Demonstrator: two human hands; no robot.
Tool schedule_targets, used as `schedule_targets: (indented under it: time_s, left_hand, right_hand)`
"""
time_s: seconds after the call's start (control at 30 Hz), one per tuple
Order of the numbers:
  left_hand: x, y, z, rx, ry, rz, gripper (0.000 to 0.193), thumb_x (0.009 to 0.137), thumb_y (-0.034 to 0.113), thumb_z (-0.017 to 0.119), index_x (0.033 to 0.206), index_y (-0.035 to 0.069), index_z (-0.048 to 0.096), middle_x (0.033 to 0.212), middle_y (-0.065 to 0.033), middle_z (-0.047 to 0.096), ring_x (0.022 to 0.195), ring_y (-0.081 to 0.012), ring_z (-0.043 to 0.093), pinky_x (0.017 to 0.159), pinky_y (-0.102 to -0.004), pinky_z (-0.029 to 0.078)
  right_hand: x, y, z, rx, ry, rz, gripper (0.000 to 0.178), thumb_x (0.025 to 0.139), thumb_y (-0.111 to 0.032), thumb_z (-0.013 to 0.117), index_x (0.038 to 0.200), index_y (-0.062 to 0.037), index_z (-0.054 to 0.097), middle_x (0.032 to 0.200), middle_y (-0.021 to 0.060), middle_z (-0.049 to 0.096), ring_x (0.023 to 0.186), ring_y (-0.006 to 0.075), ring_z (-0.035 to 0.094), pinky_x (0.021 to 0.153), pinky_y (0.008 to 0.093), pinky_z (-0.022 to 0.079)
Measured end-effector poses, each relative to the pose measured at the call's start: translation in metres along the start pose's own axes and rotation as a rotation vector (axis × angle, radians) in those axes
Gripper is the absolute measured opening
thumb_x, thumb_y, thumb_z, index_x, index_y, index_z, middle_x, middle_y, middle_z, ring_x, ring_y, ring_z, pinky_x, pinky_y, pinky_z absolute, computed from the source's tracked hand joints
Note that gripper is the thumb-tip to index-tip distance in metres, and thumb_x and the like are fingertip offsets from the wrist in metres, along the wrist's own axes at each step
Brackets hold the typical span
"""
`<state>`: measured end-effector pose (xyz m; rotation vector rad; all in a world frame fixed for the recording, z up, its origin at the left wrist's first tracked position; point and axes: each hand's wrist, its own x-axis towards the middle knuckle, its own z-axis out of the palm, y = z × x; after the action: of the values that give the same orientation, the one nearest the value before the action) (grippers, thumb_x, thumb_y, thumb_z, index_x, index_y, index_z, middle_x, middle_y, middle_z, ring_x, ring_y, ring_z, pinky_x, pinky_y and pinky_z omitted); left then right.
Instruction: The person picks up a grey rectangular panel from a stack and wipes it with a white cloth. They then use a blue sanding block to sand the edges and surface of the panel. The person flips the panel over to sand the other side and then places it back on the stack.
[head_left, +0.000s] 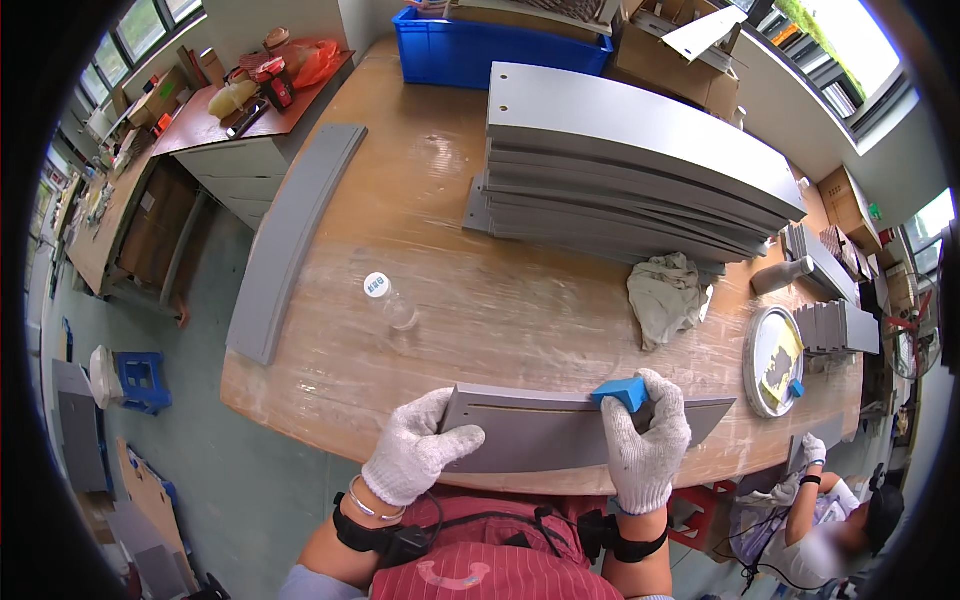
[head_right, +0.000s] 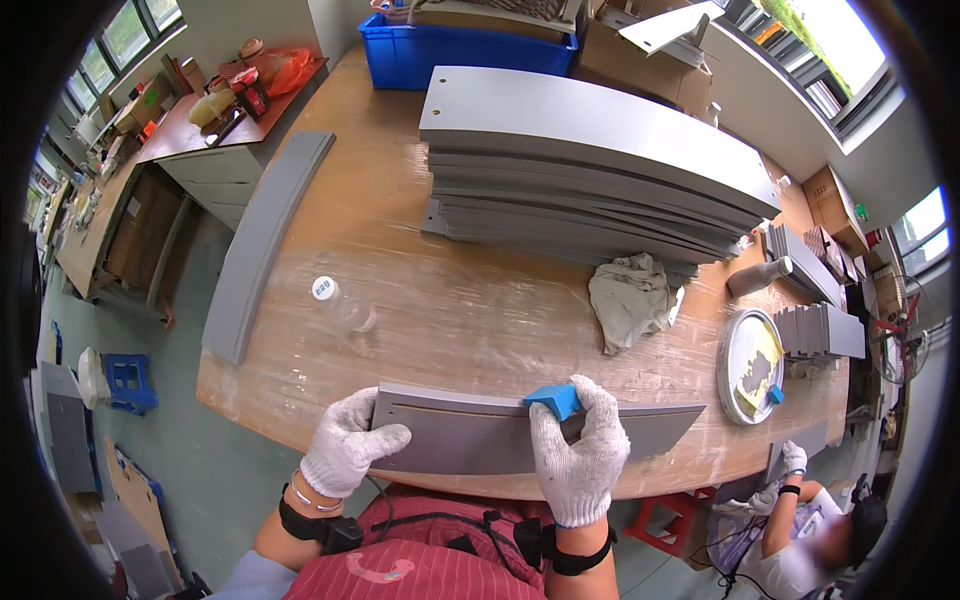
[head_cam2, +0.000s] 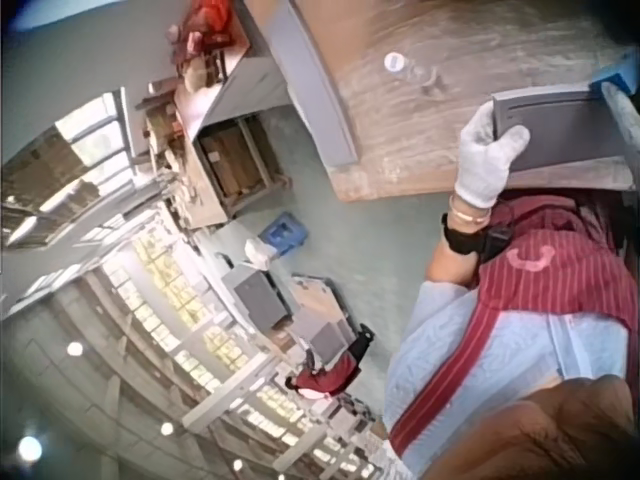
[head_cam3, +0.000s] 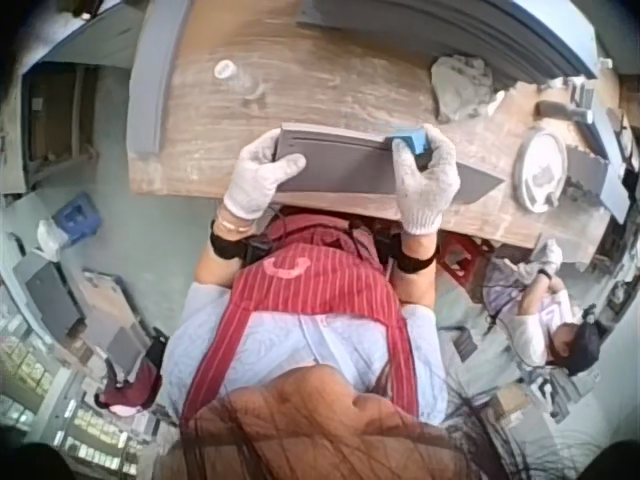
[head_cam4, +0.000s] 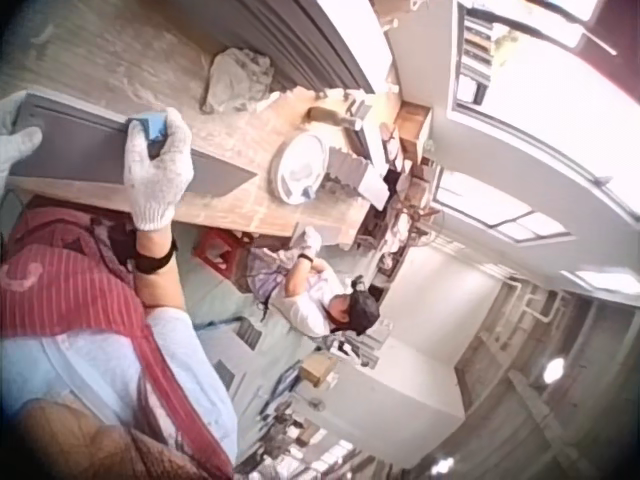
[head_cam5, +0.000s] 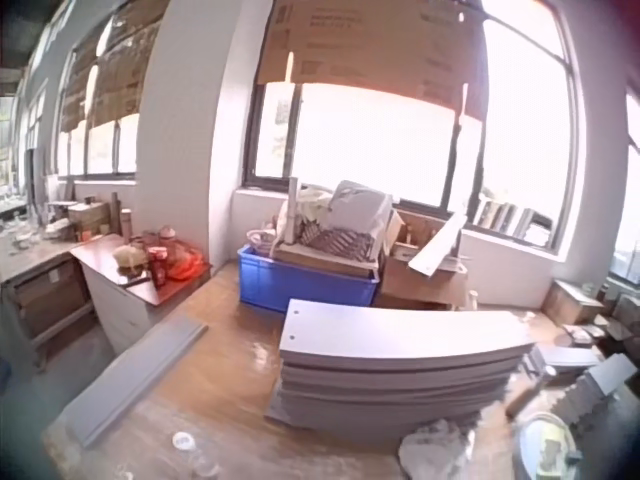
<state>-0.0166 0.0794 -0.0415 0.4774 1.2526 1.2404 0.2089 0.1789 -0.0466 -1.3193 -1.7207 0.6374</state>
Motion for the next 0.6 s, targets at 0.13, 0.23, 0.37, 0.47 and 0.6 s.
schedule_targets:
  time_s: [0.13, 0.23, 0.37, 0.47, 0.6]
  left_hand:
    - [0.005, -0.003, -0.005, 0.087, 0.042, -0.028, 0.041, 0.087, 0.002, 0.073, 0.127, -0.005, 0.063, 0.113, -0.0093, 0.072, 0.099, -0.0146, 0.066, 0.089, -0.0294, 0.054]
    - [0.010, -0.010, 0.000, 0.037, 0.068, 0.063, 0.042, 0.085, 0.003, 0.075, 0.125, -0.005, 0.064, 0.110, -0.0105, 0.073, 0.096, -0.0157, 0.068, 0.086, -0.0293, 0.054]
    - [0.010, -0.018, -0.009, 0.063, 0.131, 0.135, 0.044, 0.080, 0.006, 0.080, 0.120, -0.005, 0.065, 0.109, -0.0106, 0.073, 0.095, -0.0174, 0.068, 0.086, -0.0301, 0.054]
    - [0.015, -0.022, -0.014, 0.061, 0.158, 0.131, 0.047, 0.078, 0.011, 0.083, 0.119, -0.004, 0.065, 0.108, -0.0106, 0.073, 0.095, -0.0178, 0.068, 0.088, -0.0309, 0.054]
    - [0.023, -0.025, -0.014, 0.073, 0.178, 0.150, 0.047, 0.078, 0.010, 0.081, 0.120, -0.005, 0.064, 0.109, -0.0103, 0.073, 0.097, -0.0186, 0.068, 0.090, -0.0313, 0.053]
  right_hand:
    - [0.000, -0.028, 0.003, 0.147, -0.060, 0.095, 0.041, 0.078, -0.002, 0.084, 0.114, 0.0007, 0.065, 0.084, 0.0062, 0.070, 0.065, 0.0096, 0.063, 0.059, 0.0257, 0.053]
    - [0.007, -0.029, 0.021, 0.099, -0.110, -0.235, 0.045, 0.075, -0.005, 0.087, 0.115, 0.0003, 0.066, 0.088, 0.0123, 0.072, 0.068, 0.0171, 0.068, 0.061, 0.0283, 0.055]
    - [0.005, 0.001, 0.010, 0.056, -0.065, -0.092, 0.042, 0.076, -0.013, 0.086, 0.113, -0.0019, 0.068, 0.088, 0.0124, 0.072, 0.071, 0.0250, 0.070, 0.065, 0.0328, 0.056]
    - [0.007, 0.052, -0.026, -0.083, 0.093, 0.054, 0.040, 0.078, -0.011, 0.085, 0.112, -0.0002, 0.068, 0.087, 0.0125, 0.072, 0.068, 0.0228, 0.069, 0.065, 0.0334, 0.056]
    - [0.011, 0.122, -0.074, -0.324, 0.294, 0.136, 0.039, 0.079, -0.009, 0.083, 0.112, 0.0024, 0.066, 0.091, 0.0158, 0.071, 0.075, 0.0266, 0.069, 0.071, 0.0360, 0.056]
